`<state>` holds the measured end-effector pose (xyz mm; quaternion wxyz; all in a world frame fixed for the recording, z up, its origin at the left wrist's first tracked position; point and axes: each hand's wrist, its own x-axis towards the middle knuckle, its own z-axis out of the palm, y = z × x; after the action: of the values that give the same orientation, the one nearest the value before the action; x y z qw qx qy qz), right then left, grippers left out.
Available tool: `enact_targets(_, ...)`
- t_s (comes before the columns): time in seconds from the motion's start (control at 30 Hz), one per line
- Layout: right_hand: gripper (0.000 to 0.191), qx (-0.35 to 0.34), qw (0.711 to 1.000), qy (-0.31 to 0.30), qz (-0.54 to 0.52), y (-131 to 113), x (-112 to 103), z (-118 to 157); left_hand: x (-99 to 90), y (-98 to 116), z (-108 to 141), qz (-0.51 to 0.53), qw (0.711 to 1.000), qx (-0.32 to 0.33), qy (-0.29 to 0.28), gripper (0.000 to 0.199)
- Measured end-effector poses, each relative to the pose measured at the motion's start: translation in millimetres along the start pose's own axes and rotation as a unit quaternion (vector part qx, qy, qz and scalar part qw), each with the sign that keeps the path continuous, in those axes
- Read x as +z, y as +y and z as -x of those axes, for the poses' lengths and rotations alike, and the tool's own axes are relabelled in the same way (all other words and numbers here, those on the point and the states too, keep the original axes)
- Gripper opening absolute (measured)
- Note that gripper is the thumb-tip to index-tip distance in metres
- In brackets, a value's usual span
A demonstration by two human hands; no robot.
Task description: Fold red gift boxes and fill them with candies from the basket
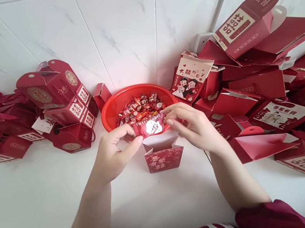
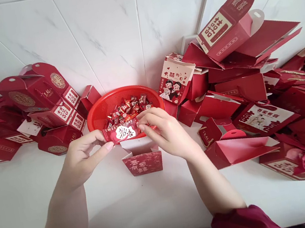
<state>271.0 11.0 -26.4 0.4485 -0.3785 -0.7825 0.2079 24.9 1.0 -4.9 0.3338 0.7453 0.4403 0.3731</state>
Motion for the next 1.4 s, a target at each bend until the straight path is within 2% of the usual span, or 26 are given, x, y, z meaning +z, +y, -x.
enact_targets(0.13,0.013,-0.029,0.986,-0.135,0.091,8.3,-15.8,5.8,-0.8,5.2,-0.7,-0.06,0.997,-0.014,-0.056,0.017)
enact_targets(0.3,0.017,0.02,0.963,-0.207,0.17,4.7,-15.7,11.1,0.1,6.2,-1.5,-0.097,0.99,-0.029,-0.098,0.014)
enact_targets(0.4,0.029,0.028,0.951,-0.261,0.161,-4.7,-13.7,13.2,-0.6,6.2,-0.8,-0.137,0.978,-0.052,-0.147,0.015)
enact_targets(0.47,0.035,0.031,0.946,-0.287,0.15,-12.0,-13.2,15.1,-3.1,7.6,1.8,-0.165,0.972,-0.054,-0.158,0.017)
enact_targets(0.63,0.023,0.04,0.925,-0.341,0.161,-23.0,-12.2,18.2,-16.4,15.9,15.2,-0.237,0.959,-0.026,-0.151,0.021)
enact_targets(0.7,0.028,0.035,0.924,-0.351,0.146,-22.5,-12.0,17.7,-23.0,18.6,20.0,-0.257,0.955,-0.003,-0.149,0.02)
enact_targets(0.83,0.062,0.037,0.926,-0.363,0.095,-16.8,-12.3,15.9,-29.5,17.8,21.5,-0.243,0.949,0.04,-0.199,0.018)
enact_targets(0.9,0.071,0.037,0.925,-0.37,0.082,-13.9,-12.5,15.6,-25.5,13.9,17.4,-0.236,0.95,0.05,-0.2,0.018)
enact_targets(1.0,0.075,0.024,0.927,-0.365,0.083,-11.6,-12.7,16.2,-9.2,5.2,7.3,-0.229,0.953,0.069,-0.183,0.016)
enact_targets(1.07,0.061,0.012,0.931,-0.354,0.085,-11.4,-12.6,16.2,5.1,-0.8,0.5,-0.208,0.953,0.074,-0.205,0.015)
enact_targets(1.17,0.015,0.012,0.943,-0.315,0.112,-11.4,-11.6,14.8,23.0,-6.9,-6.2,-0.181,0.954,0.057,-0.233,0.018)
enact_targets(1.2,0.01,0.015,0.944,-0.303,0.127,-11.4,-11.0,14.1,26.4,-7.9,-7.1,-0.182,0.954,0.048,-0.235,0.02)
enact_targets(1.27,0.017,0.013,0.944,-0.29,0.159,-11.5,-9.6,12.8,28.4,-8.6,-7.0,-0.193,0.952,0.028,-0.237,0.024)
enact_targets(1.4,0.017,-0.035,0.943,-0.282,0.172,-17.4,-8.2,13.6,14.5,-6.5,-2.8,-0.207,0.939,0.012,-0.274,0.025)
